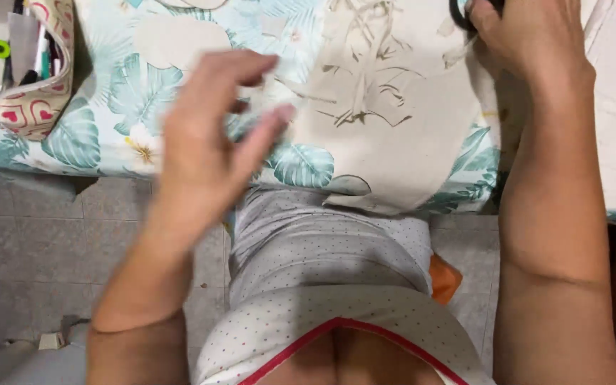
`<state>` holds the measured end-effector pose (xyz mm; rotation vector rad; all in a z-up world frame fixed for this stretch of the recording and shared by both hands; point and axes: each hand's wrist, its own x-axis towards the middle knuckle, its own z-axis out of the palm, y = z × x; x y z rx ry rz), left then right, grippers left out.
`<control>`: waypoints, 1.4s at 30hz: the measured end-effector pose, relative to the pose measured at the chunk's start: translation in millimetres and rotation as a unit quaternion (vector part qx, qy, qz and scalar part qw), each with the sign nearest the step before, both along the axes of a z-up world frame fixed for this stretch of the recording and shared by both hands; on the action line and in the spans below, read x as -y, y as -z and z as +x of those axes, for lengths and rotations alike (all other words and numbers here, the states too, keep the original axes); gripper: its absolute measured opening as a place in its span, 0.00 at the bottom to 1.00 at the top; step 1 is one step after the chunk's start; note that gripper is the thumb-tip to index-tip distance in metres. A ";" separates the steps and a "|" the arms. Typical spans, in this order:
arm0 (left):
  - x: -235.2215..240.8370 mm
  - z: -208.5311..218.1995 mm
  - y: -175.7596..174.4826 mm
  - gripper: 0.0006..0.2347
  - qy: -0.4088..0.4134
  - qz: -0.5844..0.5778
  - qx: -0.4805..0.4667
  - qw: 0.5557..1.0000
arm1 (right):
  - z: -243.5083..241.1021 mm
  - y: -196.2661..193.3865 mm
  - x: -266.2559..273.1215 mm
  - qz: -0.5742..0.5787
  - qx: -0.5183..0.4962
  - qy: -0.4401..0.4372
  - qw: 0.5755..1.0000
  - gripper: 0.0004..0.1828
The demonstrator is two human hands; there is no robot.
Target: Cutting circular pieces of fabric using scissors and organizing them into piles on a workshop table.
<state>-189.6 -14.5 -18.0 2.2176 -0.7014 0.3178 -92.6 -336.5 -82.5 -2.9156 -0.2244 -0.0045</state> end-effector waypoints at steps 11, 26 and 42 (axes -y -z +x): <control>52.4 7.9 67.2 0.37 -0.100 0.048 -0.112 0.988 | -35.3 -83.5 -94.8 0.056 -0.209 -0.090 0.972 0.63; 69.4 46.0 83.8 0.13 0.012 -0.217 -0.047 0.975 | -6.9 -42.4 -101.5 0.164 -0.192 -0.192 0.948 0.11; 58.5 58.9 97.7 0.07 -0.128 -0.266 -0.076 0.952 | 93.2 -28.4 -2.2 0.017 -0.058 0.070 0.996 0.12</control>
